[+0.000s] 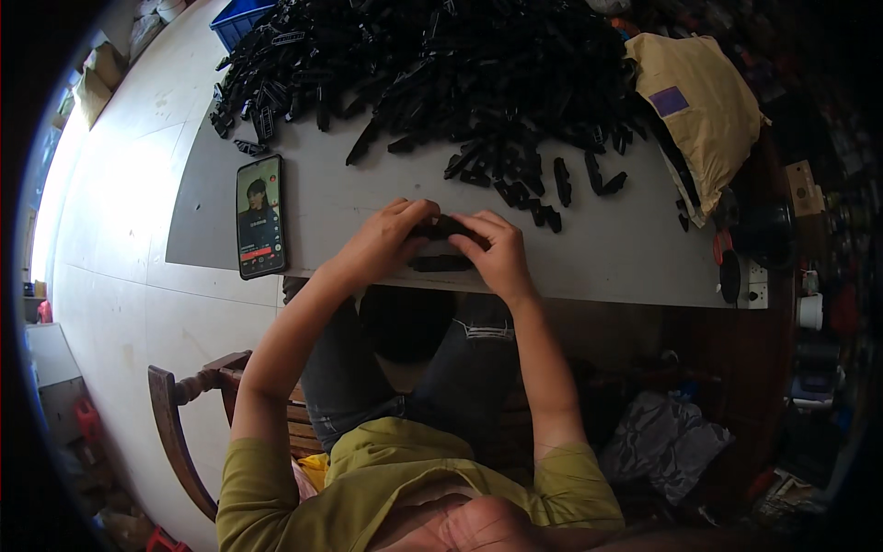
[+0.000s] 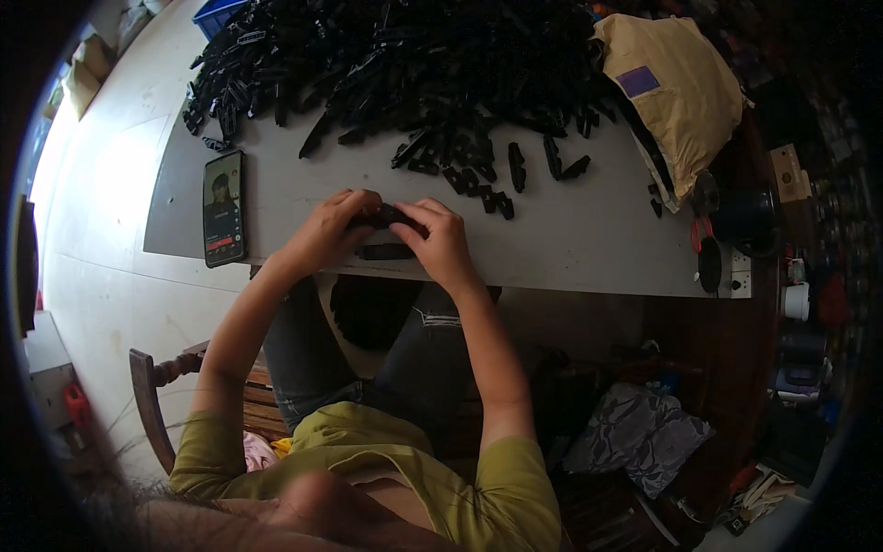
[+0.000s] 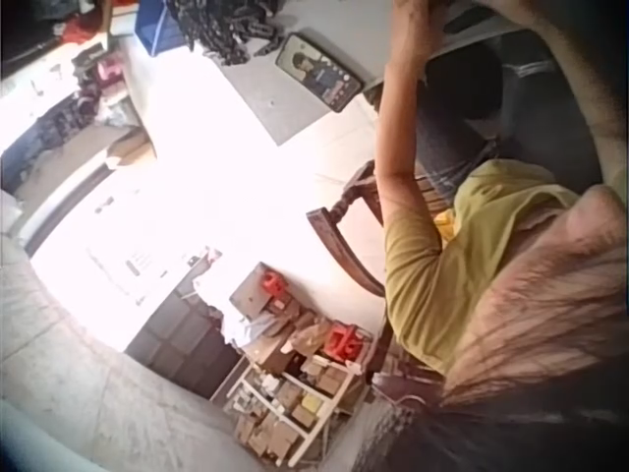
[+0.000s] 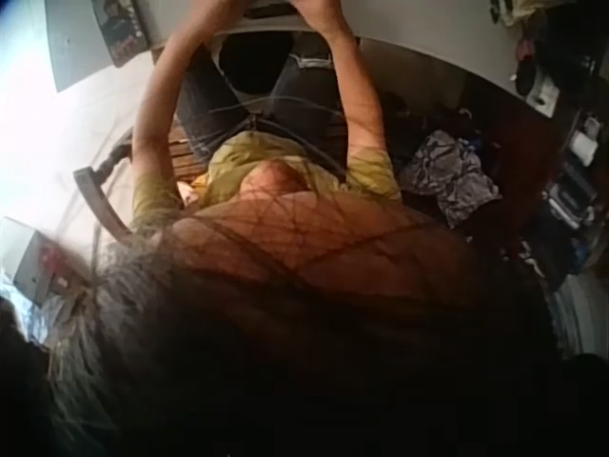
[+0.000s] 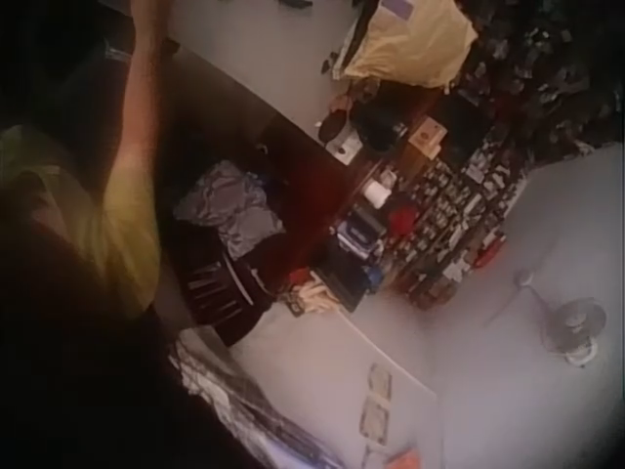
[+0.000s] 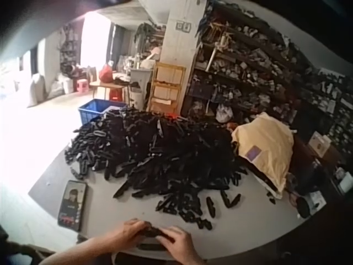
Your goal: Assemble and sort black plastic components on a workbench.
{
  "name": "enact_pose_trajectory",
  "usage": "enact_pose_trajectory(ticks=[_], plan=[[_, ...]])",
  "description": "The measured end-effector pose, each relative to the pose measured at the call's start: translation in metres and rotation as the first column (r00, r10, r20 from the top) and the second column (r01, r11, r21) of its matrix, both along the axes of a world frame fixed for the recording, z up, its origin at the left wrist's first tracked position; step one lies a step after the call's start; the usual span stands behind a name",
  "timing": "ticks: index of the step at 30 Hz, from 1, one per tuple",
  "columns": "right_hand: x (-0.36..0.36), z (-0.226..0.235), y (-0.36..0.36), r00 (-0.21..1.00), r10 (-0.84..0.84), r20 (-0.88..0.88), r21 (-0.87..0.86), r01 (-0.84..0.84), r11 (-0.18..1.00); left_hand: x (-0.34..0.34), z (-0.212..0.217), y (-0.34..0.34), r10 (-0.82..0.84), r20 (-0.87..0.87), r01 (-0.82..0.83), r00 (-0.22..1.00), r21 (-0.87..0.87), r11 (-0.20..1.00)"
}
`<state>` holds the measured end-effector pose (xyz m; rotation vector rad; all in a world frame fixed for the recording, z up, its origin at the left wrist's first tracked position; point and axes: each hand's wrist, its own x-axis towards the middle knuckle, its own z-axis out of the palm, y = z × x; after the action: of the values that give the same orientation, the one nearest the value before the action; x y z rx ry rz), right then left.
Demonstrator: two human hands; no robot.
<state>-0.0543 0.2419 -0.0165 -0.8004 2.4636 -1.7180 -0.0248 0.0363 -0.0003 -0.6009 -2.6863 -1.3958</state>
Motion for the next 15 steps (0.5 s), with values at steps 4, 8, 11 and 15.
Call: enact_pose_trajectory(ticks=[4,8,11,15], plan=[[-0.001,0.01,0.007,0.971,0.012,-0.239,0.223,0.043,0.974,-0.001,-0.007,-0.012,0.045,0.146,-0.051,0.988,0.041,0.998],[-0.011,0.014,0.014,0.975,0.124,-0.185,0.316,-0.061,0.947,-0.011,-0.01,-0.017,-0.086,0.056,0.079,0.995,0.115,0.99],[-0.01,0.009,0.003,0.955,0.16,-0.251,0.325,-0.073,0.943,-0.012,-0.014,-0.015,-0.121,0.011,0.118,0.993,0.128,0.985],[0.004,0.006,0.003,0.95,0.135,-0.282,0.345,-0.031,0.938,-0.019,-0.008,-0.031,-0.284,0.029,0.282,0.958,0.051,0.958]])
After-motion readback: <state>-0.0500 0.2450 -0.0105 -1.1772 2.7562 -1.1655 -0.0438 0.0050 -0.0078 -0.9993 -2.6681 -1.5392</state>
